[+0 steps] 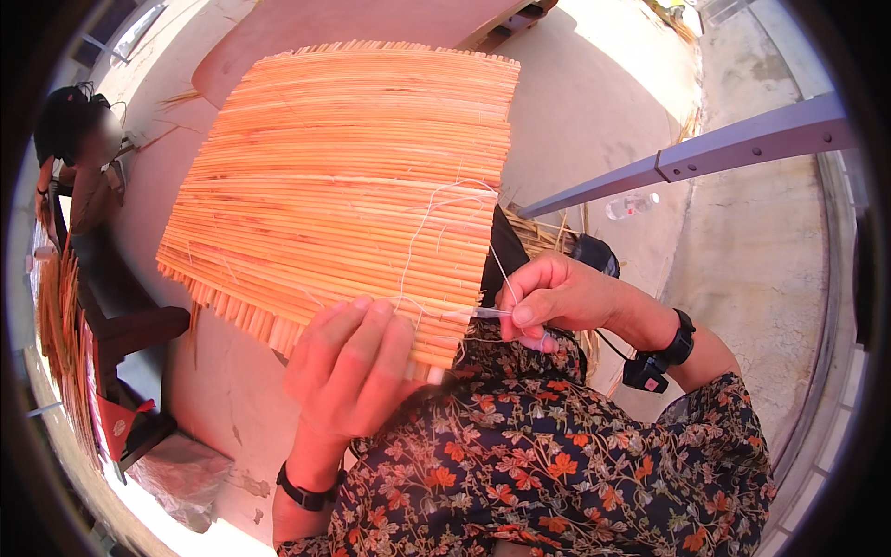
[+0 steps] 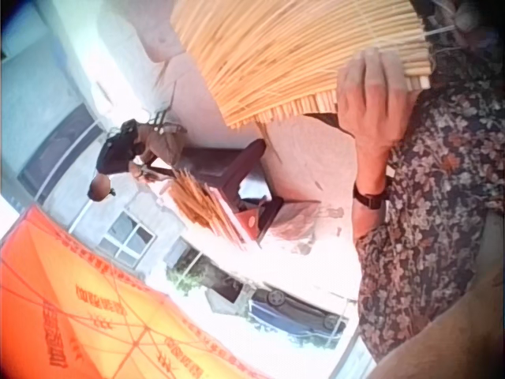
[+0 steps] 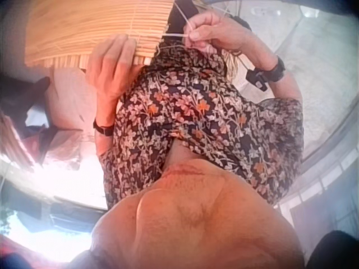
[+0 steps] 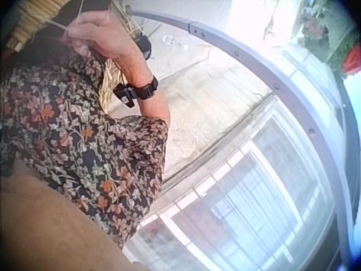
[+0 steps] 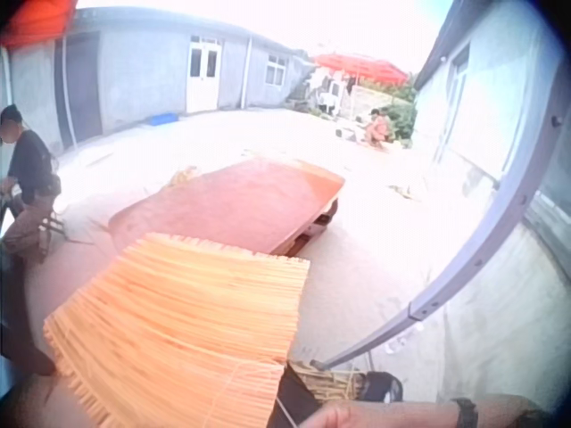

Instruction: The person weaves a bundle of thin bamboo strips using a needle and white thread. They repeatedly pass the needle through the aligned strips to secure them together, working on a single mat-like object throughout the clip.

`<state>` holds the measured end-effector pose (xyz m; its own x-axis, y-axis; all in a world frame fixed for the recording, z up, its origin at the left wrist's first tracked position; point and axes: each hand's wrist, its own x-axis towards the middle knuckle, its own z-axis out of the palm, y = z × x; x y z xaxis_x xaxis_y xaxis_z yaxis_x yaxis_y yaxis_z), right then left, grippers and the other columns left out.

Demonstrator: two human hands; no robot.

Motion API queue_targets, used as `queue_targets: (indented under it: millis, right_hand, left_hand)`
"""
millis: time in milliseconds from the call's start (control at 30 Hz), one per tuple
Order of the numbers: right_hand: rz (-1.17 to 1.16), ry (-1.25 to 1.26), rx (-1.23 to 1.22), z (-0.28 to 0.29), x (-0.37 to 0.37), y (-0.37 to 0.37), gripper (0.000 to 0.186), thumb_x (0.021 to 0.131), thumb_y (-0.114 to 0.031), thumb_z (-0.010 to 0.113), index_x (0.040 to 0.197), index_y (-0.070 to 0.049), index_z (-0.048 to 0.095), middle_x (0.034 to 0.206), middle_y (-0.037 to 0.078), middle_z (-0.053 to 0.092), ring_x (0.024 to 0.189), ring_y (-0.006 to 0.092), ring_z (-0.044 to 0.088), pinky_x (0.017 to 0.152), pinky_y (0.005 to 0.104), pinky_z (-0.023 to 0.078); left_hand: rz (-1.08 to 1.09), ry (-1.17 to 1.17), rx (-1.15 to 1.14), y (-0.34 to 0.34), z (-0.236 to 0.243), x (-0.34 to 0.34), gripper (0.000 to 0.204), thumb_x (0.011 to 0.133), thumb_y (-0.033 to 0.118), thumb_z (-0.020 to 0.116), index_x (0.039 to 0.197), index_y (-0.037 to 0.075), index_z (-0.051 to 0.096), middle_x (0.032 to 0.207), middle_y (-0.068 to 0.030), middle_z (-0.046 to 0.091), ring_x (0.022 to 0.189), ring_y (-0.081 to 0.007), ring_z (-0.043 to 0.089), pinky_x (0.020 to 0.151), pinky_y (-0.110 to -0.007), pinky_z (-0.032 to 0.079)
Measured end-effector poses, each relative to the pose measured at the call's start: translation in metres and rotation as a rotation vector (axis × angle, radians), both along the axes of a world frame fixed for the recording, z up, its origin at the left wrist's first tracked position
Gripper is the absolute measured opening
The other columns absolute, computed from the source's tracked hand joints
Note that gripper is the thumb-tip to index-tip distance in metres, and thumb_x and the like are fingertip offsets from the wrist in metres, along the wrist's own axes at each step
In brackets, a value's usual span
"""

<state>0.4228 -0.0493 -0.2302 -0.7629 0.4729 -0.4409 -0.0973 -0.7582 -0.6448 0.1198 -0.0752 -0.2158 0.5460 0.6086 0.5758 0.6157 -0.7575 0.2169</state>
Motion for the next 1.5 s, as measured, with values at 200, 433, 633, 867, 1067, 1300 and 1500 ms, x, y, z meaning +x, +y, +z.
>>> queue_targets:
  millis: [200, 433, 633, 867, 1067, 1300, 1500]
  right_hand:
    - [0.173, -0.543, 0.388, 0.082, 0.009, 0.052, 0.016, 0.094, -0.018, 0.072, 0.096, -0.003, 0.076, 0.075, -0.004, 0.066, 0.057, 0.0018, 0.055, 0.051, 0.0196, 0.044]
    - [-0.04, -0.916, 0.745, 0.112, -0.025, 0.102, 0.015, 0.095, -0.019, 0.067, 0.088, -0.007, 0.072, 0.072, -0.005, 0.058, 0.054, 0.0011, 0.052, 0.047, 0.0192, 0.041]
    - [-0.477, -0.576, 0.179, 0.049, 0.01, 0.09, 0.014, 0.1, -0.02, 0.061, 0.093, -0.009, 0.063, 0.084, -0.002, 0.059, 0.057, 0.0051, 0.053, 0.043, 0.0212, 0.037]
    - [-0.837, -0.091, -0.079, 0.024, 0.017, 0.048, 0.017, 0.105, -0.023, 0.055, 0.099, -0.008, 0.06, 0.1, 0.004, 0.065, 0.069, 0.0111, 0.062, 0.054, 0.0242, 0.047]
    - [-0.783, 0.163, 0.273, 0.081, -0.007, 0.043, 0.017, 0.107, -0.022, 0.052, 0.1, -0.007, 0.059, 0.096, 0.003, 0.064, 0.068, 0.0099, 0.061, 0.055, 0.024, 0.047]
    - [-0.529, -0.262, 0.981, 0.112, -0.091, 0.112, 0.025, 0.108, -0.023, 0.049, 0.093, -0.007, 0.059, 0.073, -0.002, 0.056, 0.059, 0.0042, 0.051, 0.047, 0.0195, 0.036]
    - [-0.584, -0.692, 1.982, 0.109, -0.116, 0.155, 0.016, 0.092, -0.014, 0.07, 0.087, 0.0, 0.065, 0.067, 0.007, 0.058, 0.062, 0.0143, 0.052, 0.059, 0.0313, 0.044]
  left_hand:
    - [-0.001, -0.016, 0.006, 0.003, -0.011, 0.005, 0.035, 0.099, 0.034, 0.062, 0.108, 0.001, 0.069, 0.107, -0.0143, 0.069, 0.101, -0.0312, 0.067, 0.085, -0.045, 0.059]
    - [0.024, 0.006, -0.013, 0.002, -0.017, 0.0, 0.034, 0.096, 0.033, 0.065, 0.107, 0.002, 0.07, 0.107, -0.0133, 0.07, 0.102, -0.0309, 0.067, 0.086, -0.045, 0.059]
    - [0.023, -0.018, -0.019, 0.006, -0.015, 0.002, 0.033, 0.097, 0.034, 0.065, 0.106, 0.003, 0.071, 0.107, -0.013, 0.07, 0.101, -0.0309, 0.067, 0.085, -0.045, 0.059]
    - [0.008, -0.012, -0.084, 0.011, -0.007, 0.005, 0.036, 0.097, 0.033, 0.066, 0.115, 0.002, 0.067, 0.112, -0.0147, 0.069, 0.104, -0.0343, 0.067, 0.091, -0.046, 0.057]
    - [-0.021, -0.032, -0.093, -0.002, 0.007, -0.014, 0.036, 0.098, 0.033, 0.065, 0.115, 0.001, 0.066, 0.112, -0.0151, 0.069, 0.103, -0.0347, 0.067, 0.092, -0.047, 0.057]
    - [0.023, -0.001, -0.032, -0.004, 0.005, -0.016, 0.038, 0.097, 0.037, 0.065, 0.106, 0.001, 0.07, 0.106, -0.0142, 0.07, 0.1, -0.0313, 0.067, 0.084, -0.045, 0.06]
    - [0.028, 0.071, 0.045, -0.001, 0.017, -0.012, 0.038, 0.1, 0.038, 0.061, 0.105, 0.001, 0.07, 0.106, -0.0138, 0.069, 0.101, -0.0302, 0.067, 0.084, -0.043, 0.06]
